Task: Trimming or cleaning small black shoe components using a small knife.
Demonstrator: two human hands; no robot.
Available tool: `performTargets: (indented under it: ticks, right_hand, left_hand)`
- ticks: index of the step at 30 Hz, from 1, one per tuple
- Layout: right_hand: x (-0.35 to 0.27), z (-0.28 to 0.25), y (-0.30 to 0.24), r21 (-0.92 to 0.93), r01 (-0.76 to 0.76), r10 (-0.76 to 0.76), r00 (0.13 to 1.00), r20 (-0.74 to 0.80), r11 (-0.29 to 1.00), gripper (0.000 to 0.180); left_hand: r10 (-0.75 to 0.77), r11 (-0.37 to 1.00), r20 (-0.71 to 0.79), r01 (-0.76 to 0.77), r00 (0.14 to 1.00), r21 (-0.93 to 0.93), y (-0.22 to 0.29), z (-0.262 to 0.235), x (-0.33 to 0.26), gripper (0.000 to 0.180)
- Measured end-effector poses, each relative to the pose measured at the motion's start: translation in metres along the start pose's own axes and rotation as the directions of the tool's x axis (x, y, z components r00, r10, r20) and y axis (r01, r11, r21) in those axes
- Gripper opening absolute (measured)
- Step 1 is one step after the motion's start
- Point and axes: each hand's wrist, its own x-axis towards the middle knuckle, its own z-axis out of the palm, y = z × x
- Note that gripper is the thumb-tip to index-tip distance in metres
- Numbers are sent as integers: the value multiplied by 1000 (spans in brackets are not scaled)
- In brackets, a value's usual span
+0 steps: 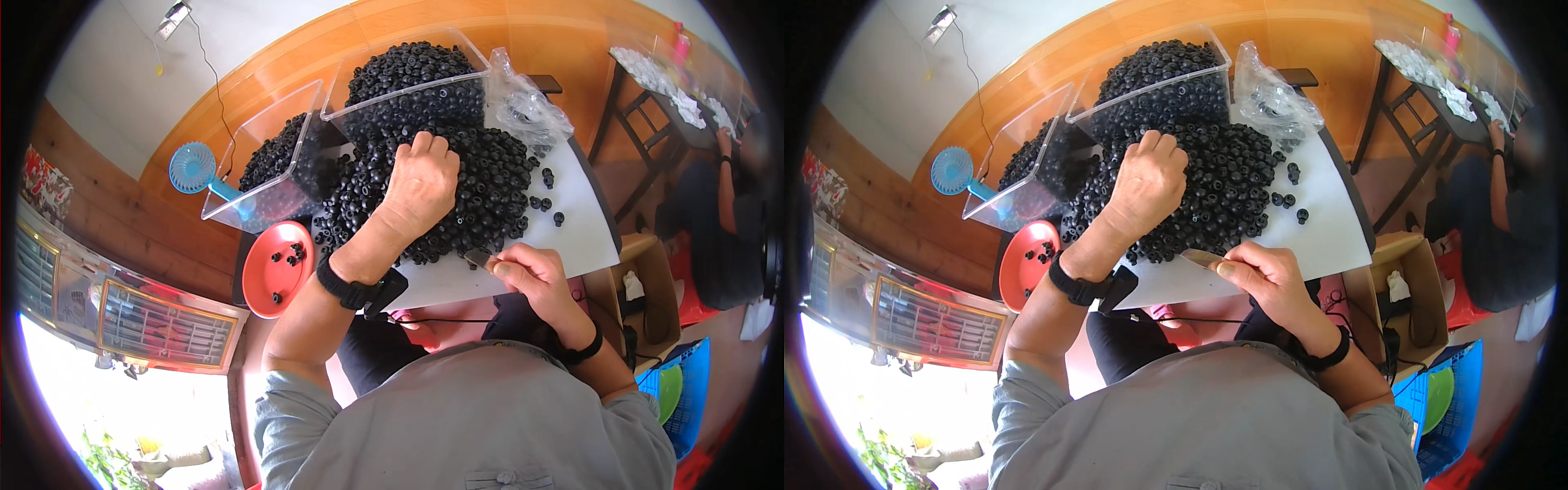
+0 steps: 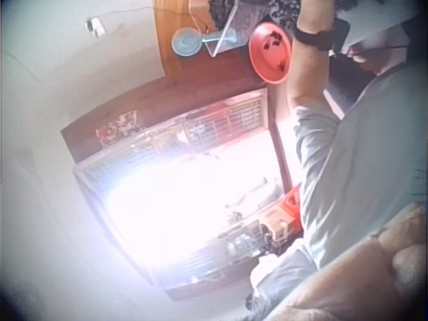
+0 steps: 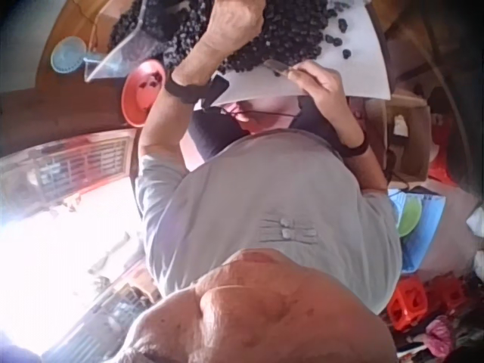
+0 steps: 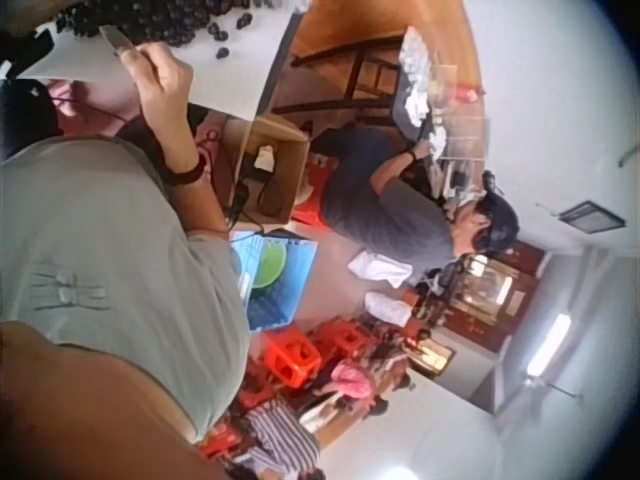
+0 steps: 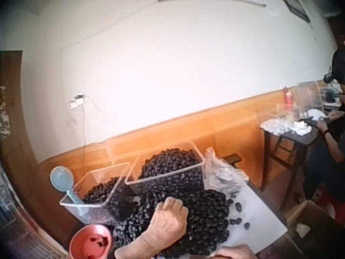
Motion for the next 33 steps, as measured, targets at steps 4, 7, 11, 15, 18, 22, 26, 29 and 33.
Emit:
performTargets:
  ticks: [4, 7, 11, 15, 18, 22, 26, 29, 33]
  right_hand:
    - [-1, 0, 4, 23, 30, -30, 999, -17, 999, 18]
    - [1, -2, 1, -6, 4, -4, 1000, -2, 1000, 19]
    - [3, 3, 2, 14, 2, -1, 999, -37, 1000, 24]
    - [5, 2, 2, -9, 10, -11, 1000, -21, 1000, 18]
    - [4, 2, 4, -13, 5, -5, 1000, -16, 1000, 18]
    - [2, 8, 4, -5, 44, -45, 997, -70, 999, 23]
    - [0, 5, 2, -63, 51, -52, 999, -14, 997, 19]
    - [3, 7, -3, -183, 51, -50, 999, 9, 982, 20]
    - [10, 8, -6, -359, 292, -308, 951, 11, 887, 11]
  left_hand:
    - [-40, 978, -76, 24, 996, -206, 6, -21, -20, 15]
    - [-40, 956, -77, 16, 996, -294, 18, -30, -48, 17]
    - [41, 936, 31, -28, 999, -352, 47, -27, -93, 19]
    - [-47, 946, -37, 32, 998, -324, 61, -21, -99, 23]
    - [-169, 934, -38, 148, 985, -324, 71, -19, -104, 29]
    - [-315, 908, -73, 278, 946, -312, 83, -21, -118, 32]
    - [-398, 876, -81, 352, 914, -330, 86, -22, -127, 29]
    - [-432, 855, -78, 380, 899, -353, 86, -23, -130, 28]
    - [-418, 854, -91, 357, 904, -378, 84, -22, -132, 28]
